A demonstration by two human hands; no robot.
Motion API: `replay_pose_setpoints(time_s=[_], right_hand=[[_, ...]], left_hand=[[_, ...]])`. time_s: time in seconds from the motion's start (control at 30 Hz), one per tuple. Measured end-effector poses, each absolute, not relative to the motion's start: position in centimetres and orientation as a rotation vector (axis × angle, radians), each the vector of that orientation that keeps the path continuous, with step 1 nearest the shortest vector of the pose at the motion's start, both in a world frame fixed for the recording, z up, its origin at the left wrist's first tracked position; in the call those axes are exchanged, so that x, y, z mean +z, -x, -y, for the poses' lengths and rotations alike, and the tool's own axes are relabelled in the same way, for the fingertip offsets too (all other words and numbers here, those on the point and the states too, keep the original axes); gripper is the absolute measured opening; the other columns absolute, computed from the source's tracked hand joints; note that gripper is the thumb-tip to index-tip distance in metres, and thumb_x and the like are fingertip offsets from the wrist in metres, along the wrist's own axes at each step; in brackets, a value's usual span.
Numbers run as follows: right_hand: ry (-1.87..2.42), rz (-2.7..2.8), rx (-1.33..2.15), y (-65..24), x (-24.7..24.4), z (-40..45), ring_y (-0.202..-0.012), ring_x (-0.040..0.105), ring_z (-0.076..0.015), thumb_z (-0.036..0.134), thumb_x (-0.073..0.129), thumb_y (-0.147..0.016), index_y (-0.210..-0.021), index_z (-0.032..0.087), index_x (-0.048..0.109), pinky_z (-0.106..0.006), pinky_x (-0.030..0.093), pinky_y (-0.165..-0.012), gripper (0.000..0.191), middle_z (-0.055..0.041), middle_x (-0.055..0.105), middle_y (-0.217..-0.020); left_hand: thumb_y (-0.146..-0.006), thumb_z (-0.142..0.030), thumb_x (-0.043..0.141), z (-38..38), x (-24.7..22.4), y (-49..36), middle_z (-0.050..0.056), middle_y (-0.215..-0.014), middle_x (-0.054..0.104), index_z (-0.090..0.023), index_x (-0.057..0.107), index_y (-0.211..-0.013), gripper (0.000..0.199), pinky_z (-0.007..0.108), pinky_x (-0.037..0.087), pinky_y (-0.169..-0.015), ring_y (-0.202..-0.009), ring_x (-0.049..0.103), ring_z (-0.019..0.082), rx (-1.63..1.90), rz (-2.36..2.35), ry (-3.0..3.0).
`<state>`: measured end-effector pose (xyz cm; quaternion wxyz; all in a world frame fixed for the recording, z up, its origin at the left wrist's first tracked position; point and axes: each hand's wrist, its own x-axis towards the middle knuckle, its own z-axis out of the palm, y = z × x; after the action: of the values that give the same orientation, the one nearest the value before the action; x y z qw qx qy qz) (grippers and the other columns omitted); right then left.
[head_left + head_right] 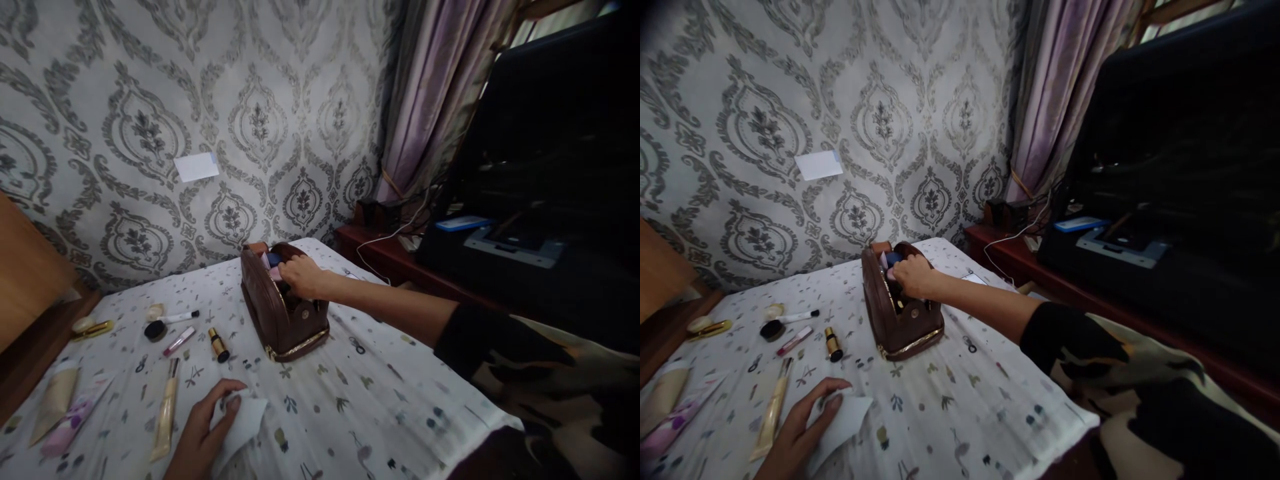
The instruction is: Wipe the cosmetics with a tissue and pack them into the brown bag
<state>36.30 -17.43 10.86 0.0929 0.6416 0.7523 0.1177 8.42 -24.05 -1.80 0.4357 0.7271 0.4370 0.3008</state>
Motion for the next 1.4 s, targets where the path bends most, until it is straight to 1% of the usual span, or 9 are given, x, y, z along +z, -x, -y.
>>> replay_pose_setpoints(time_s=[0.13, 0.3, 0.4, 0.53, 0.73, 0.87, 0.97, 1.3, 1.4], right_hand=[[-1.918, -2.253, 0.375, -36.2, 10.5, 17.2, -0.110, 0.064, -0.0293, 0.020, 0.068, -0.082, -0.119, 0.010, 0.062, -0.033, 0.046, -0.084, 0.039, -0.0187, 0.069, -0.116], [-1.880, -2.332, 0.406, -37.1, 10.8, 17.3, -0.109, 0.062, -0.0316, 0.027, 0.071, -0.082, -0.123, 0.004, 0.057, -0.035, 0.046, -0.086, 0.049, -0.0203, 0.067, -0.115], [-1.907, -2.418, 0.522, -37.2, 11.4, 17.8, -0.102, 0.062, -0.0276, 0.011, 0.054, -0.091, -0.105, 0.008, 0.064, -0.034, 0.044, -0.083, 0.018, -0.0173, 0.068, -0.104], [-2.034, -2.622, 0.692, -34.7, 11.1, 19.9, -0.088, 0.061, -0.0251, 0.013, 0.047, -0.095, -0.087, 0.014, 0.064, -0.033, 0.042, -0.072, 0.019, -0.0121, 0.066, -0.088], [-1.643, -3.231, 0.049, -27.3, 4.8, 22.4, -0.077, 0.060, -0.0180, 0.025, 0.047, -0.099, -0.077, 0.019, 0.060, -0.028, 0.042, -0.068, 0.026, -0.0045, 0.062, -0.077], [-1.875, -2.907, -0.369, -23.5, 0.4, 20.5, -0.076, 0.062, -0.0164, 0.025, 0.052, -0.095, -0.110, 0.019, 0.061, -0.026, 0.042, -0.064, 0.018, -0.0072, 0.062, -0.101], [-1.995, -2.717, -0.369, -21.8, -1.1, 18.3, -0.085, 0.064, -0.0196, 0.026, 0.053, -0.094, -0.121, 0.023, 0.059, -0.025, 0.041, -0.064, 0.028, -0.0088, 0.060, -0.104], [-1.848, -3.017, -0.600, -19.9, -3.3, 17.8, -0.078, 0.063, -0.0187, 0.018, 0.055, -0.084, -0.105, 0.025, 0.066, -0.025, 0.047, -0.066, 0.025, -0.0034, 0.062, -0.094], [-1.937, -3.082, -0.639, -19.6, -4.3, 18.3, -0.081, 0.064, -0.0213, 0.019, 0.053, -0.085, -0.104, 0.021, 0.066, -0.029, 0.050, -0.069, 0.023, -0.0063, 0.063, -0.096]], left_hand=[[-0.088, -0.055, 0.053, 23.8, -1.9, -8.4, 0.005, -0.092, 0.072, -0.022, 0.069, -0.094, 0.037, 0.031, 0.049, -0.085, -0.093, 0.064, 0.026, 0.729, -1.058, -1.832], [-0.090, -0.052, 0.050, 23.4, -1.8, -8.3, 0.006, -0.093, 0.071, -0.021, 0.068, -0.097, 0.037, 0.033, 0.049, -0.085, -0.093, 0.063, 0.026, 0.685, -1.022, -1.878], [-0.091, -0.048, 0.049, 23.3, -1.6, -8.3, 0.006, -0.092, 0.071, -0.019, 0.068, -0.099, 0.035, 0.032, 0.048, -0.084, -0.091, 0.063, 0.024, 0.701, -0.981, -1.884], [-0.093, -0.042, 0.050, 23.3, -1.4, -8.2, 0.006, -0.092, 0.071, -0.018, 0.066, -0.099, 0.030, 0.029, 0.047, -0.083, -0.091, 0.063, 0.022, 0.723, -0.916, -1.882], [-0.090, -0.032, 0.053, 23.1, -1.4, -8.1, 0.004, -0.082, 0.070, -0.018, 0.067, -0.088, 0.020, 0.027, 0.047, -0.076, -0.079, 0.063, 0.019, 0.762, -0.898, -1.936], [-0.088, -0.031, 0.051, 22.8, -1.1, -7.6, 0.001, -0.068, 0.063, -0.018, 0.062, -0.073, 0.023, 0.024, 0.043, -0.065, -0.063, 0.054, 0.015, 0.867, -0.883, -2.014], [-0.089, -0.030, 0.049, 22.6, -0.5, -7.1, -0.001, -0.062, 0.054, -0.018, 0.058, -0.068, 0.026, 0.023, 0.039, -0.062, -0.058, 0.047, 0.012, 0.963, -0.875, -2.023], [-0.093, -0.047, 0.043, 20.5, 0.8, -5.1, 0.002, -0.065, 0.059, -0.017, 0.062, -0.070, 0.043, 0.026, 0.042, -0.061, -0.063, 0.054, 0.016, 1.093, -0.988, -1.887], [-0.096, -0.045, 0.035, 18.1, 1.2, -3.3, 0.003, -0.066, 0.063, -0.017, 0.064, -0.074, 0.046, 0.026, 0.043, -0.060, -0.063, 0.057, 0.017, 1.031, -1.304, -1.994]])
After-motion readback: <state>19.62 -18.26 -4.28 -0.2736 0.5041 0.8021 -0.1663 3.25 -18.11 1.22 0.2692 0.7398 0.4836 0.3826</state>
